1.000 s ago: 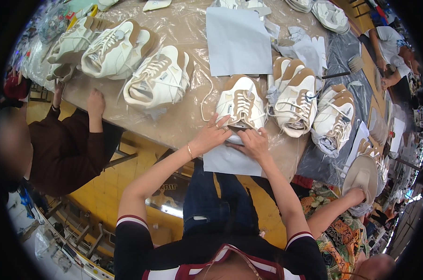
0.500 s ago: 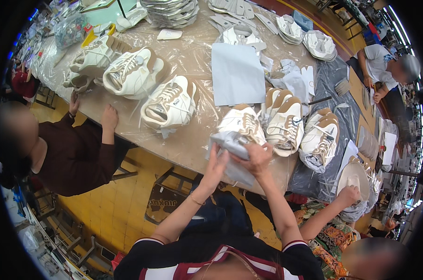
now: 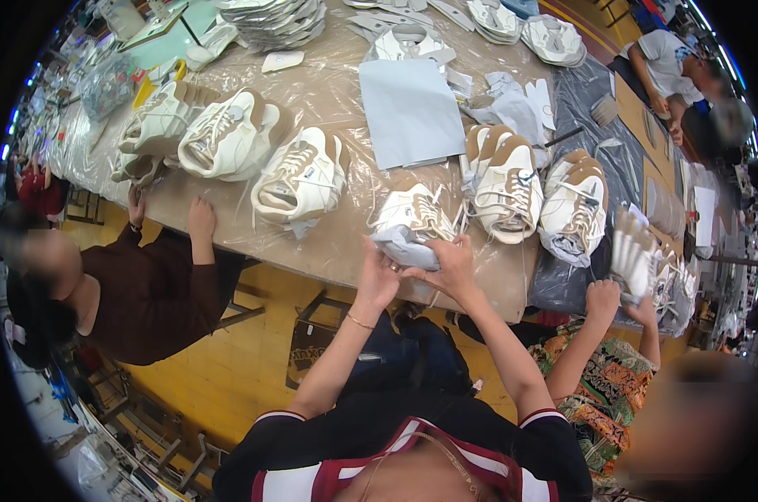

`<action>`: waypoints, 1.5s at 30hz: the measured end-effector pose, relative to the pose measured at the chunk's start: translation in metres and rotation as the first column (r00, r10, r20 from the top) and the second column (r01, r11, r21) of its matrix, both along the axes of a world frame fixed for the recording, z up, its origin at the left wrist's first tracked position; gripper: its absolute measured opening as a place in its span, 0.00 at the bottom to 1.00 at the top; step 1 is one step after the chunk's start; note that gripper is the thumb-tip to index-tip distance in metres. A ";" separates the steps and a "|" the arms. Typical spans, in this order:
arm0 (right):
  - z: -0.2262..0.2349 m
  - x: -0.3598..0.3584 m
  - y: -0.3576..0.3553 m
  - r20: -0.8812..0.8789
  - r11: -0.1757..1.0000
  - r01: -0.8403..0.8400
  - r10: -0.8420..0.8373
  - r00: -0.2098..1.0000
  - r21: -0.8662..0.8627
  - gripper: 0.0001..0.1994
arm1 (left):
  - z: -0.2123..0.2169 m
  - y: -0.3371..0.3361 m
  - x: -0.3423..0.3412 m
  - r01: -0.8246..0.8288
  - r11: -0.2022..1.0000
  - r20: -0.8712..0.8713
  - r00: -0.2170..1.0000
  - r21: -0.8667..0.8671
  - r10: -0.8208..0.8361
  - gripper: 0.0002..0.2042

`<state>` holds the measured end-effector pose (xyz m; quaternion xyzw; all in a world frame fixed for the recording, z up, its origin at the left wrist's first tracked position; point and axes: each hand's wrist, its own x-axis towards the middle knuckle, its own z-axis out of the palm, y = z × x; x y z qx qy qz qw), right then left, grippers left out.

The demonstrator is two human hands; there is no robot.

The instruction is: The person repeatedly picks up white sneakers, places them on a sheet of paper, folds the paper around each shoe, and sets the wrapped shoe aside. The process is repeated for multiple shoes on a shared work table.

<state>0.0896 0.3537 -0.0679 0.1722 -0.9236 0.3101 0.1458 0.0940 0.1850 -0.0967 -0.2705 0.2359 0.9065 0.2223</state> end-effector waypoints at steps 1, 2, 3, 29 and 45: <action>0.001 -0.002 -0.001 0.024 0.999 0.022 -0.021 0.999 -0.025 0.30 | -0.002 0.003 0.001 0.003 0.999 0.069 0.998 -0.040 0.000 0.36; 0.003 -0.004 -0.001 0.047 0.997 -0.009 0.012 0.999 -0.072 0.25 | -0.003 0.007 0.004 0.006 1.000 0.029 1.000 0.019 -0.007 0.35; 0.006 -0.005 -0.002 0.105 0.997 0.025 -0.017 0.994 -0.078 0.22 | -0.004 0.009 0.003 0.023 1.000 -0.024 0.999 0.003 -0.023 0.33; 0.014 -0.063 0.070 0.666 0.421 0.784 -0.423 0.615 -0.456 0.31 | 0.036 0.088 -0.025 -0.450 0.416 -0.612 0.566 -0.790 -0.552 0.34; 0.009 -0.067 0.071 0.692 0.325 0.797 -0.396 0.603 -0.509 0.27 | 0.024 0.053 -0.036 -0.748 0.321 -0.515 0.032 -0.580 -0.856 0.07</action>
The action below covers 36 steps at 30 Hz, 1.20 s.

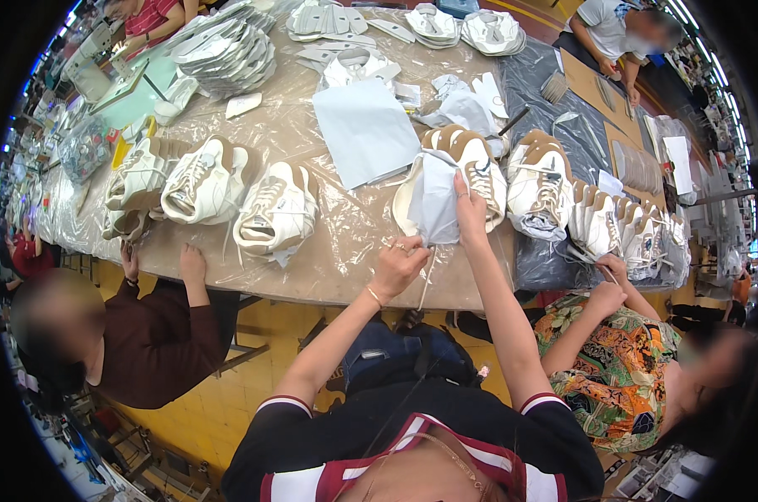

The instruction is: The person repeatedly picks up white sneakers, places them on a sheet of paper, folds the paper around each shoe, and sets the wrapped shoe aside. The process is repeated for multiple shoes on a shared work table.

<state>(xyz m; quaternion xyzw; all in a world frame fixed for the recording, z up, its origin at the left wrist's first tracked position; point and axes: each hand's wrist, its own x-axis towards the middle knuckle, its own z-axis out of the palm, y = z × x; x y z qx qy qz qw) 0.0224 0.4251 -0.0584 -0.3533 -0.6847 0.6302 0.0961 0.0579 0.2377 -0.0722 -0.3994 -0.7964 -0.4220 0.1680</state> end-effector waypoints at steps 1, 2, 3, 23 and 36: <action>0.001 0.000 -0.001 -0.013 1.000 -0.003 0.003 1.000 0.022 0.26 | -0.002 0.001 0.001 0.014 1.000 0.128 0.992 -0.022 -0.011 0.07; 0.002 0.000 -0.003 -0.048 0.999 -0.003 0.005 0.999 0.046 0.26 | -0.005 0.003 0.002 0.022 1.000 0.236 0.972 -0.002 -0.021 0.08; 0.003 0.000 -0.006 -0.084 0.994 0.014 -0.005 0.996 0.106 0.26 | -0.008 0.006 0.004 0.046 0.999 0.360 0.932 0.007 -0.046 0.09; 0.006 0.068 -0.124 0.028 0.610 -0.402 0.527 0.849 0.683 0.26 | -0.050 -0.037 0.034 -0.742 0.401 0.583 -0.018 0.537 -0.813 0.35; 0.007 0.095 -0.084 0.268 0.334 -0.682 0.739 0.618 0.651 0.19 | -0.073 -0.036 0.027 -0.670 0.648 0.790 -0.147 0.363 -0.595 0.36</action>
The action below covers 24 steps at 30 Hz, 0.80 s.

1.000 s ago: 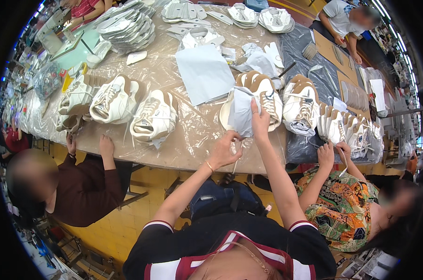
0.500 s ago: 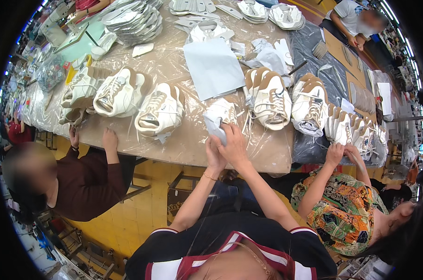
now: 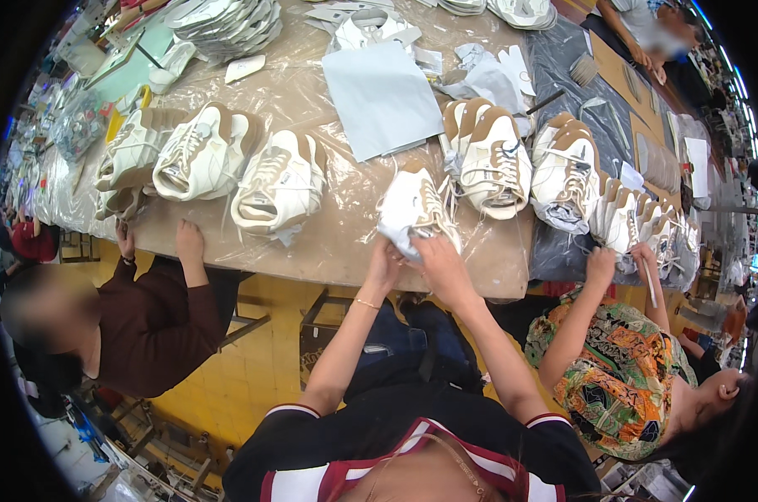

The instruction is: The person repeatedly picks up white sneakers, places them on a sheet of paper, folds the paper around each shoe, and sets the wrapped shoe aside. The process is repeated for multiple shoes on a shared work table.

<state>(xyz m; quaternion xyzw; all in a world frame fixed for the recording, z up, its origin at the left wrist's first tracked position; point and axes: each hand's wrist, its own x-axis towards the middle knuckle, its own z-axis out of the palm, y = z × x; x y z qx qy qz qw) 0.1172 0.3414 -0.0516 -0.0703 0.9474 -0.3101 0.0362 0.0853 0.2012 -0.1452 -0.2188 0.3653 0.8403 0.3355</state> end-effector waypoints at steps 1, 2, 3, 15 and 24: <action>-0.004 0.005 0.000 -0.018 0.998 -0.053 0.054 0.998 0.045 0.18 | -0.002 -0.003 0.005 -0.007 0.985 0.015 1.000 -0.173 0.009 0.37; -0.009 0.009 -0.001 -0.034 0.990 -0.105 0.109 0.994 0.090 0.17 | -0.003 -0.007 0.011 -0.093 0.995 0.023 0.995 -0.032 0.094 0.36; -0.015 0.013 -0.001 0.009 0.982 -0.152 0.152 0.988 0.111 0.16 | -0.005 -0.010 0.016 -0.170 0.981 0.074 0.984 0.089 0.164 0.36; -0.081 0.022 0.012 0.060 0.905 -0.366 0.362 0.930 0.215 0.08 | 0.005 -0.022 0.050 -0.573 0.310 -0.634 0.539 -0.759 -0.554 0.24; -0.065 0.035 0.012 -0.059 0.849 -0.186 0.246 0.967 0.494 0.10 | 0.010 -0.030 -0.002 -0.360 0.316 -0.230 -0.261 -0.878 -0.938 0.31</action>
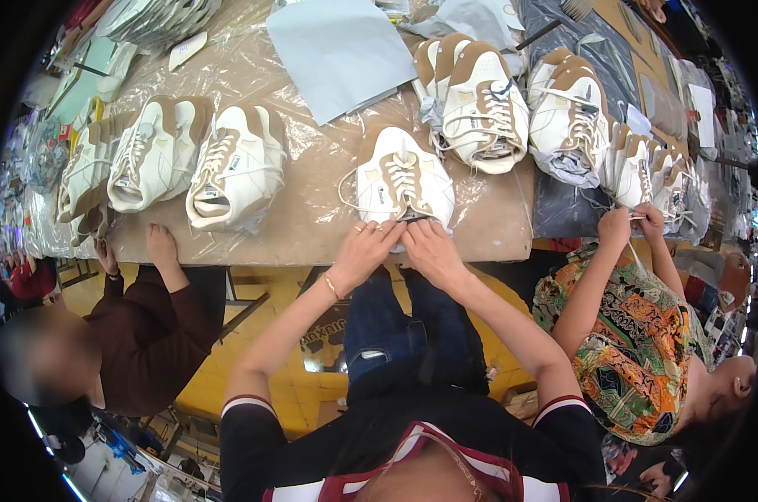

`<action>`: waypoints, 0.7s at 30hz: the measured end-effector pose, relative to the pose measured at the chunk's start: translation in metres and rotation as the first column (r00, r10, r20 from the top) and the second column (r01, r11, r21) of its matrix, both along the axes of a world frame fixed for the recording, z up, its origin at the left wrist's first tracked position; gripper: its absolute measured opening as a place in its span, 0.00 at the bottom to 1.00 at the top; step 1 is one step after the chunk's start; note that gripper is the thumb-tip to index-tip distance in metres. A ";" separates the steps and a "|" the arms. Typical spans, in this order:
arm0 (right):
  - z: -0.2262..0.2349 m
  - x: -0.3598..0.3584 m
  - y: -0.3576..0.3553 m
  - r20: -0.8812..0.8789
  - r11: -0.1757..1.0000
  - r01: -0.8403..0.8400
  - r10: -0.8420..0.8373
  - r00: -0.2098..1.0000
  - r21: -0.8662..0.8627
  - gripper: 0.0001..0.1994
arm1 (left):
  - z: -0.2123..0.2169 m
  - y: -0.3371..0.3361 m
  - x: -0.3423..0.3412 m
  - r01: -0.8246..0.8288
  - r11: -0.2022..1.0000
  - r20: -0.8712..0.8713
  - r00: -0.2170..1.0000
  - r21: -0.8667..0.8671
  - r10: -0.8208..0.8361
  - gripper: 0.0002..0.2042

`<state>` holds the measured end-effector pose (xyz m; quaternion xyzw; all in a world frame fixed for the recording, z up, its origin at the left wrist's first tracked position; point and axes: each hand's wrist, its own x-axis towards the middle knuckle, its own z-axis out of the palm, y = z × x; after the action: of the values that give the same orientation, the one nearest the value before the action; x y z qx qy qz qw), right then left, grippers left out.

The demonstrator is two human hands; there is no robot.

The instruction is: The person repeatedly picks up white sneakers, places them on a sheet of paper, folds the paper around each shoe, and sets the wrapped shoe aside. The process is repeated for multiple shoes on a shared work table.

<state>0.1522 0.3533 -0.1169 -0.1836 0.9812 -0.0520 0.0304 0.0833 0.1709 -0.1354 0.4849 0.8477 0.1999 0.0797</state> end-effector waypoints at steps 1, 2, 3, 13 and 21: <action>0.003 -0.002 0.001 -0.033 0.999 0.018 -0.017 0.999 0.031 0.10 | 0.003 0.004 -0.002 0.036 0.999 -0.036 0.999 -0.025 -0.037 0.29; 0.006 -0.004 0.004 -0.002 0.998 0.048 -0.048 0.999 0.046 0.10 | 0.007 0.007 -0.004 0.047 0.997 -0.041 0.998 -0.058 -0.049 0.25; 0.009 -0.006 0.006 0.032 0.995 0.080 -0.082 0.996 0.062 0.11 | 0.011 0.010 -0.005 0.060 0.994 -0.042 0.997 -0.096 -0.064 0.21; -0.006 -0.005 0.033 -0.099 0.988 -0.147 0.141 0.985 -0.051 0.08 | 0.005 0.026 -0.002 0.157 0.988 -0.199 0.968 0.004 -0.153 0.27; -0.033 -0.002 0.044 -0.231 0.910 -0.320 0.262 0.937 -0.263 0.13 | -0.027 0.023 -0.023 0.464 0.866 -0.119 0.886 0.188 -0.449 0.22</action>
<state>0.1502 0.3970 -0.1499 -0.3349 0.9220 -0.1755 -0.0839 0.0607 0.1935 -0.1624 0.6840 0.6851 0.2470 0.0424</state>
